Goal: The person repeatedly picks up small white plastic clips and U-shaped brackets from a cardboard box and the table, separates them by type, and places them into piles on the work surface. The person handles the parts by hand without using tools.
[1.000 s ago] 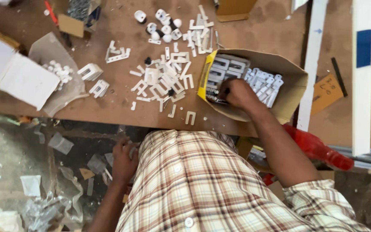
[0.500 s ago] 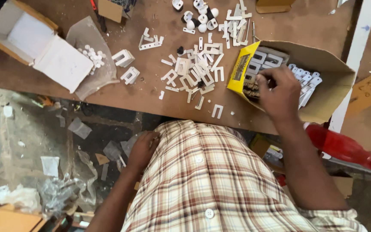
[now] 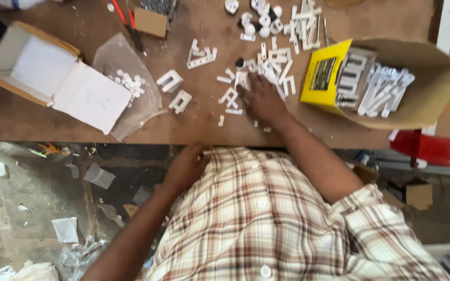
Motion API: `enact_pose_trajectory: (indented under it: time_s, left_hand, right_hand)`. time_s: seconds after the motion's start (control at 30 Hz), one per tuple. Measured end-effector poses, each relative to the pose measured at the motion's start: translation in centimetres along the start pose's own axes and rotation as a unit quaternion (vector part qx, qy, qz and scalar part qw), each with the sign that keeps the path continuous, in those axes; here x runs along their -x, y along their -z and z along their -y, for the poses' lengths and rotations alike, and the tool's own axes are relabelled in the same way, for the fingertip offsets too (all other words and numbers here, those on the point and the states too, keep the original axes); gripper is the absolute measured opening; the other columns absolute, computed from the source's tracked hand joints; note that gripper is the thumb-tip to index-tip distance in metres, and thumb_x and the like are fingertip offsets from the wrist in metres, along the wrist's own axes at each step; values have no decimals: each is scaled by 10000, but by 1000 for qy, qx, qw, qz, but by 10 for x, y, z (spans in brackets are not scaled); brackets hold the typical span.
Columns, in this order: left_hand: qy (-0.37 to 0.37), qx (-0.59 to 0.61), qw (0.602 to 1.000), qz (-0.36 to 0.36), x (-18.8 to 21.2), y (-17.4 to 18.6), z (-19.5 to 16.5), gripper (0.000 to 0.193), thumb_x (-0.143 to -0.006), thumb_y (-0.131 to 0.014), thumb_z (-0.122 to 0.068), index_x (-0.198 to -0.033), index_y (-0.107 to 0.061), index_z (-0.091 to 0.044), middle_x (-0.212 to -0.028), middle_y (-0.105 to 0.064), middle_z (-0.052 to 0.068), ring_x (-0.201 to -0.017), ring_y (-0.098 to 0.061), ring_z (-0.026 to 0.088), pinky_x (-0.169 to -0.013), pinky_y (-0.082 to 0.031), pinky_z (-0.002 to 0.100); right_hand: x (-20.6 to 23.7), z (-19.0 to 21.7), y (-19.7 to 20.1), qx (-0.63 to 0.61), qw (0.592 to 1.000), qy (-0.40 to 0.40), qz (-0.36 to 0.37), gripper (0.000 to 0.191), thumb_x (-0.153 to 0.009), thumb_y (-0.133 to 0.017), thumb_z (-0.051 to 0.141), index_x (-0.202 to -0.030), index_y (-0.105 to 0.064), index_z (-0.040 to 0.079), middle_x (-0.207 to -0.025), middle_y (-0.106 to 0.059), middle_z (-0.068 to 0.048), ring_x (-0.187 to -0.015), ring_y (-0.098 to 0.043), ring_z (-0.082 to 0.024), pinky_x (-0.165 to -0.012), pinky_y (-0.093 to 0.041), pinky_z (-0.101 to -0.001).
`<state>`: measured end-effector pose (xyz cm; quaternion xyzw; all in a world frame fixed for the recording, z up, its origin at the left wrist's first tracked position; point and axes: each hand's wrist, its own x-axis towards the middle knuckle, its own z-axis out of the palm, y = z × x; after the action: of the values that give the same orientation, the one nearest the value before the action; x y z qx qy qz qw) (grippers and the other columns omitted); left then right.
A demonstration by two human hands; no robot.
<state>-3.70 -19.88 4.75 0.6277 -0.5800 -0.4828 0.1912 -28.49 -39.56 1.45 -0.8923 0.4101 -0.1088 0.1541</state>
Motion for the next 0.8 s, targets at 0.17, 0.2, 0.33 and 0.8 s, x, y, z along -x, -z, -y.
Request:
enact_pose_trajectory:
  time_s: [0.17,0.2,0.33,0.8]
  left_hand:
    - [-77,-25,995,-62,-14,9,16,221,-933,-661,-154,-1123,-706,-50,-1136,-689,165,-998,-680,351,-860,-548,432]
    - [-74,-18,995,-66,-20,10,19,233,-926,-658,-161,-1124,-699,-45,-1129,-689,164,-980,-684,346,-857,-551,427]
    - [-35,57,995,-71,-37,3,15,247,-917,-630,-152,-1130,-682,-38,-1109,-675,167,-983,-696,347,-835,-586,413]
    - [-34,-243,966,-82,-178,-26,-65,242,-897,-642,-113,-1113,-644,-5,-1160,-657,210,-1095,-637,357,-935,-536,453]
  right_hand:
    - [13,-33,5,-88,984,-150,34,296,-876,-666,65,-1169,-692,31,-1301,-618,-215,-1192,-595,-412,-1015,-505,-453]
    - [18,-41,11,-99,977,-182,41,281,-876,-657,54,-1152,-705,37,-1309,-628,-194,-1181,-609,-392,-1005,-510,-446]
    - [33,-51,31,-114,935,-326,78,254,-898,-761,208,-1100,-738,55,-1181,-687,-146,-1119,-661,-325,-1008,-529,-423]
    - [16,-5,28,-141,947,-276,85,487,-785,-796,112,-1252,-657,109,-1271,-624,-182,-1170,-613,-379,-997,-508,-456]
